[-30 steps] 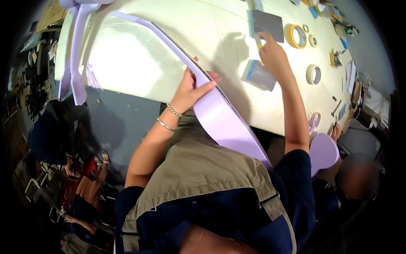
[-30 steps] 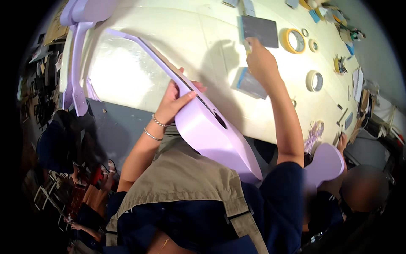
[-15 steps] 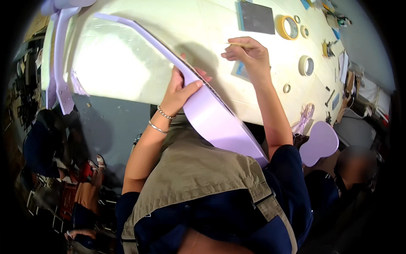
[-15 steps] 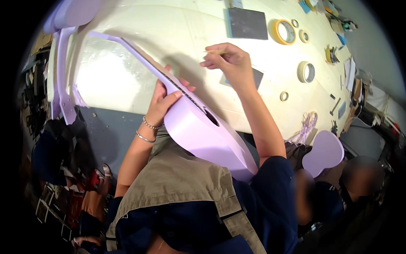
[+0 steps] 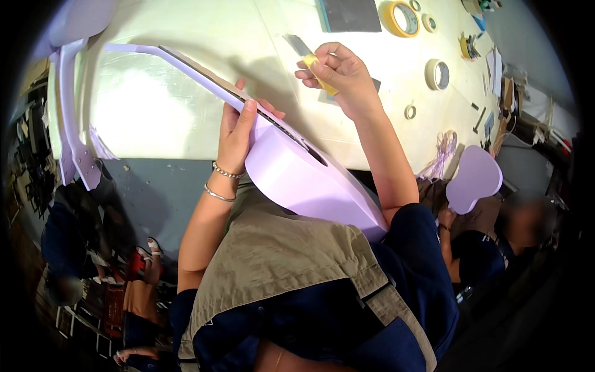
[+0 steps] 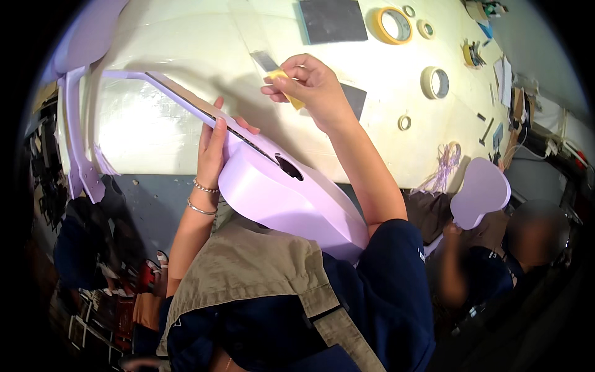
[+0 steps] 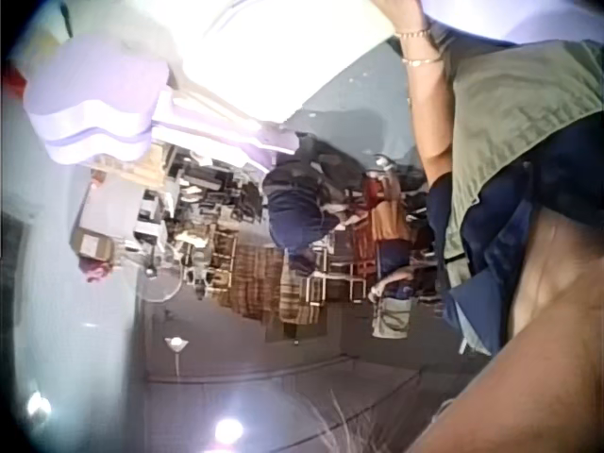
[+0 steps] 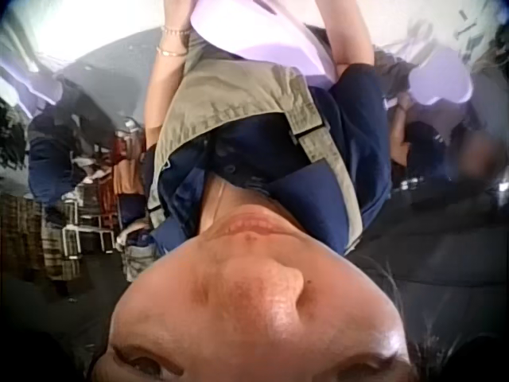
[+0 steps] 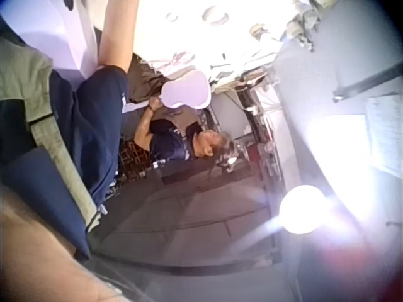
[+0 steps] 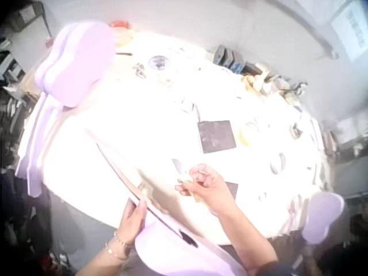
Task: The person sands the edges of light purple plastic guitar-shaped parts using a sanding block. They repeatedly pick up parts from a nearby rack, sand the edges on a workbench, and place the finished parts back on the rack.
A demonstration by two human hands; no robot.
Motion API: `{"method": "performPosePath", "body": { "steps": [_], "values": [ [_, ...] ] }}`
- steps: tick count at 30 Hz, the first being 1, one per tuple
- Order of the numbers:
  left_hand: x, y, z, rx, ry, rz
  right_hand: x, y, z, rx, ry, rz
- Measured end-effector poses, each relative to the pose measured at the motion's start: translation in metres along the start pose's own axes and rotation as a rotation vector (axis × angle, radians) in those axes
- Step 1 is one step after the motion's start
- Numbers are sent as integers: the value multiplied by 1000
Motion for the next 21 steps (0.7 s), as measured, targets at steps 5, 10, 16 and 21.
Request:
{"method": "performPosePath", "body": {
  "steps": [5, 10, 16, 21],
  "values": [
    [7, 13, 5, -61, 28, 101, 11, 3, 22, 149, 126, -532],
    [32, -22, 30, 8, 188, 368, -15, 20, 36, 317, 336, -1219],
    [27, 4, 20, -26, 363, 355, 2, 34, 44, 319, 349, -1299],
    [18, 26, 18, 56, 278, 64, 29, 27, 43, 7, 63, -507]
  ]
}}
Point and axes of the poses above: each hand's wrist, its own z-axis towards the middle knuckle, its own x-axis out of the back of the hand, y = z × x, the point moved 5 cm from there along z, towards the middle knuckle, and after that the axes turned 2 degrees about z, right-handed, at the moved point
